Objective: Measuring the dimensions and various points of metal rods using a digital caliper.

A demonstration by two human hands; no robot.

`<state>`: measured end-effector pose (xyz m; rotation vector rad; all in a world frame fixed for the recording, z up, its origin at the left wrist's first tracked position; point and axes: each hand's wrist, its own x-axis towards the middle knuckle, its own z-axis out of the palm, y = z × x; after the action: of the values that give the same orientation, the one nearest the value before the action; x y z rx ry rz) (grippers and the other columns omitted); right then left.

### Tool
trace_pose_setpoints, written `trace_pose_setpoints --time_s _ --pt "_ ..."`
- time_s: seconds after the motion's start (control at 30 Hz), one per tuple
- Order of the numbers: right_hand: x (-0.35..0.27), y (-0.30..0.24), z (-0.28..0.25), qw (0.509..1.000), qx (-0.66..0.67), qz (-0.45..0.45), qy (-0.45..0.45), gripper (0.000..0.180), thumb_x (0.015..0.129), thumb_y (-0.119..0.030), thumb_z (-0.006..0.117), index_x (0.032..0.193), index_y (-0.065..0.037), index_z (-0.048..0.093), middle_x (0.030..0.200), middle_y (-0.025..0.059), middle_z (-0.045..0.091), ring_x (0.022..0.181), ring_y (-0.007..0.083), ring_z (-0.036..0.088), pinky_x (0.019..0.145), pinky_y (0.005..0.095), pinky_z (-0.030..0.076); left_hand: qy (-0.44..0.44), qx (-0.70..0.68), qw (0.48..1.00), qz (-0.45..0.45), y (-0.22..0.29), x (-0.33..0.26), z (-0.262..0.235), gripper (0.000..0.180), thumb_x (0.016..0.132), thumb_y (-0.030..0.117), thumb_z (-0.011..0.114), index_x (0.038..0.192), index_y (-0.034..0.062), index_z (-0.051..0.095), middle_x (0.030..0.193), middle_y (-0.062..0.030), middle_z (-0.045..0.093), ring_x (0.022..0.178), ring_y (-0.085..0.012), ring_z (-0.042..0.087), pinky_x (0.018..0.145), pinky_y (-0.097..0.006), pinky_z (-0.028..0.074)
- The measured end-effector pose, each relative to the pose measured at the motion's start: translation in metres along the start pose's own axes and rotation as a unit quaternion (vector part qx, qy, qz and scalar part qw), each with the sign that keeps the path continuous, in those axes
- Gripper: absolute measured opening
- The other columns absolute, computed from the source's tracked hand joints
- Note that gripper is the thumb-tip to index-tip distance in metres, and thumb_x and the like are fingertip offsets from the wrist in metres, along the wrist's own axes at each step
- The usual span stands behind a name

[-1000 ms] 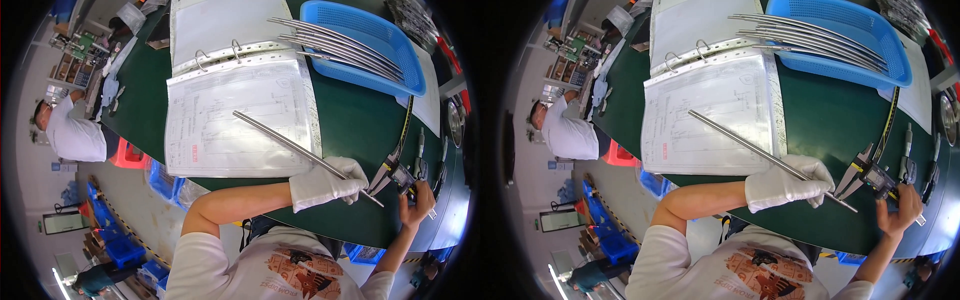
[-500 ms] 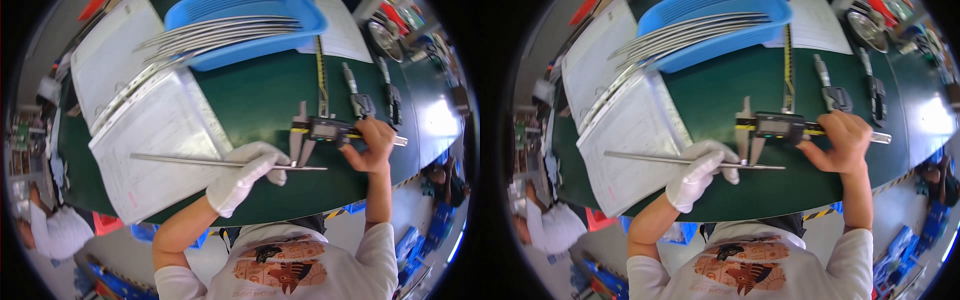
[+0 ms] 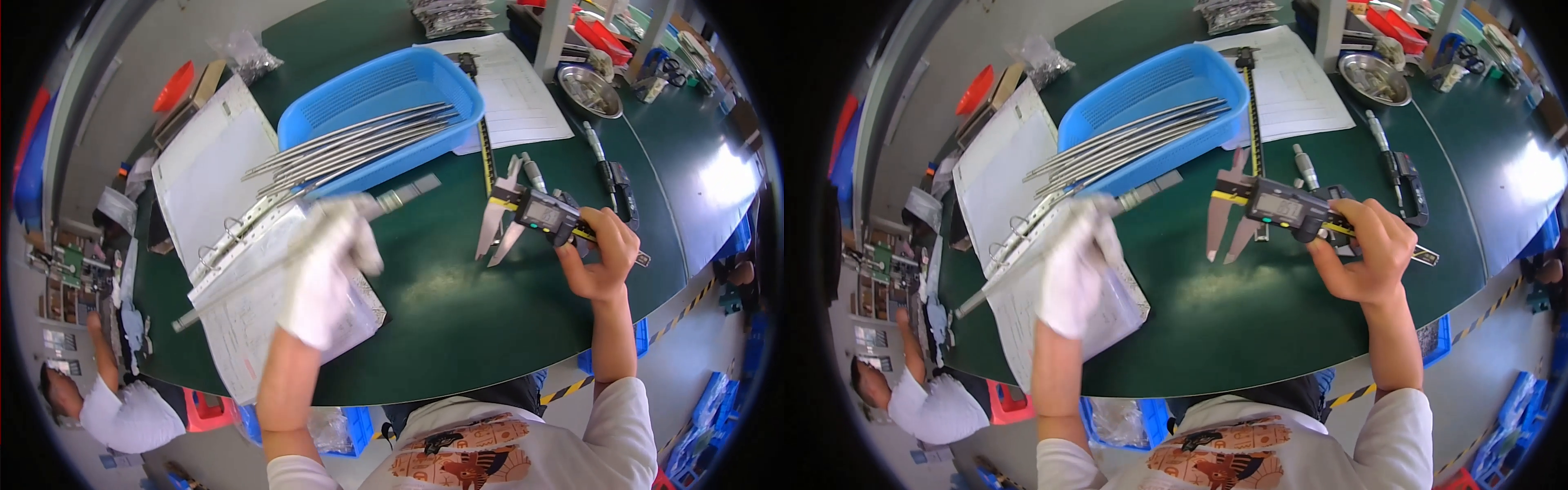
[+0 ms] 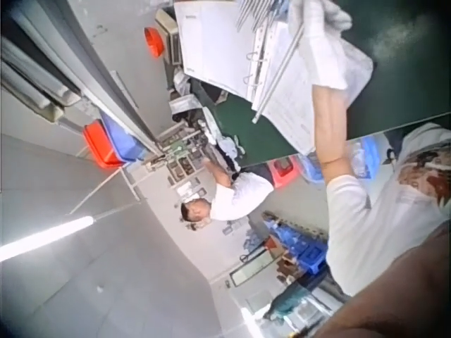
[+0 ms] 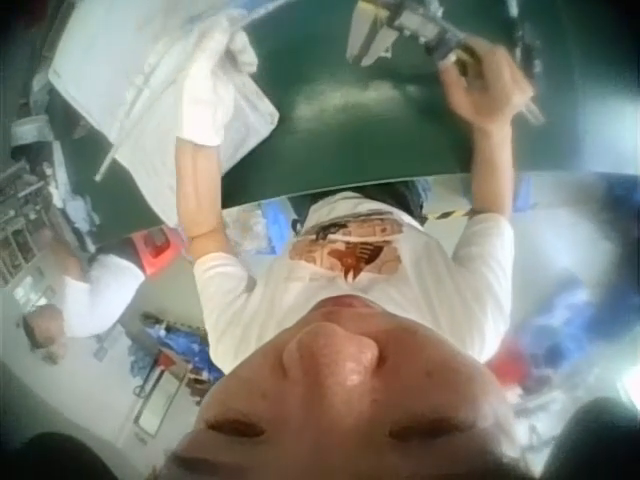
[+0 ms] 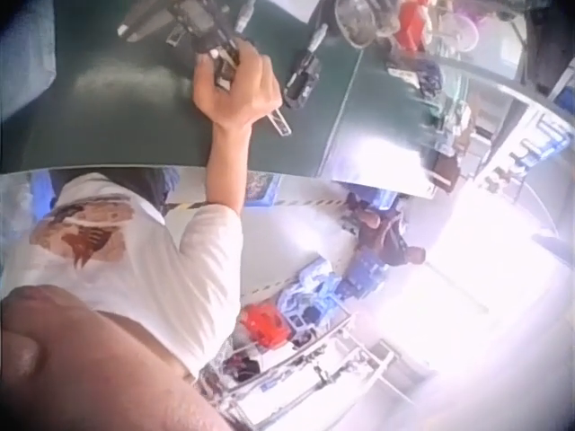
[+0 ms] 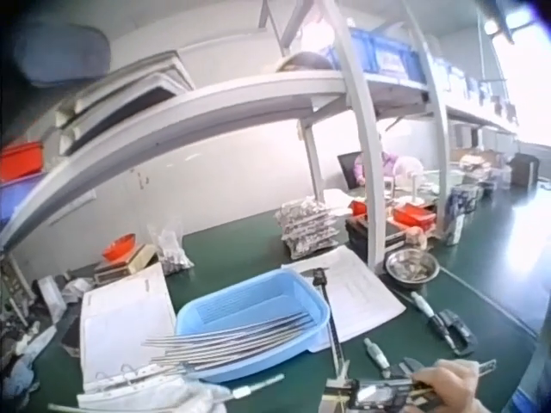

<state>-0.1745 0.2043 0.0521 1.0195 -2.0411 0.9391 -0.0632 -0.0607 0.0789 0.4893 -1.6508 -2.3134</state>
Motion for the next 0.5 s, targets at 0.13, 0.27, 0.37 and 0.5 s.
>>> trace_pose_setpoints --time_s 0.13,0.27,0.37,0.5 --pt "0.001 -0.001 -0.01 1.0 0.005 0.008 -0.008 0.031 0.053 -0.021 0.07 0.075 -0.003 0.059 0.056 0.0076 0.051 0.044 0.0219 0.05 0.041 0.0293 0.038 -0.115 -0.21 0.967 -0.087 0.032 0.091 -0.001 0.017 0.086 0.014 0.05 0.096 0.0015 0.053 0.079 -0.0026 0.058 0.068 -0.0135 0.059 0.056 -0.025 0.049" --pt "-0.008 0.004 -0.007 0.999 0.024 -0.021 0.005 0.029 0.054 -0.026 0.072 0.072 -0.008 0.058 0.055 0.0031 0.048 0.044 0.0203 0.049 0.04 0.0302 0.037 -0.083 -0.338 0.923 -0.162 0.005 0.18 -0.008 0.016 0.085 0.006 0.048 0.098 -0.0024 0.052 0.09 -0.0109 0.06 0.08 -0.0208 0.06 0.072 -0.03 0.053" --pt "-0.012 0.003 0.0 0.999 0.033 -0.014 -0.018 0.027 0.057 -0.029 0.07 0.07 -0.01 0.055 0.054 0.0015 0.045 0.044 0.0186 0.049 0.039 0.0296 0.037 0.053 -0.323 0.933 -0.152 -0.028 0.23 -0.034 0.011 0.084 0.004 0.048 0.093 -0.003 0.05 0.085 -0.0125 0.059 0.076 -0.0228 0.061 0.067 -0.032 0.054" --pt "-0.014 0.004 -0.007 0.999 0.026 -0.017 -0.014 0.026 0.059 -0.03 0.068 0.069 -0.011 0.054 0.053 0.0005 0.042 0.042 0.0166 0.047 0.037 0.0285 0.036 0.114 -0.296 0.934 -0.166 -0.022 0.238 -0.006 0.013 0.088 0.008 0.042 0.092 -0.0022 0.049 0.085 -0.0134 0.058 0.077 -0.0227 0.06 0.063 -0.033 0.055"
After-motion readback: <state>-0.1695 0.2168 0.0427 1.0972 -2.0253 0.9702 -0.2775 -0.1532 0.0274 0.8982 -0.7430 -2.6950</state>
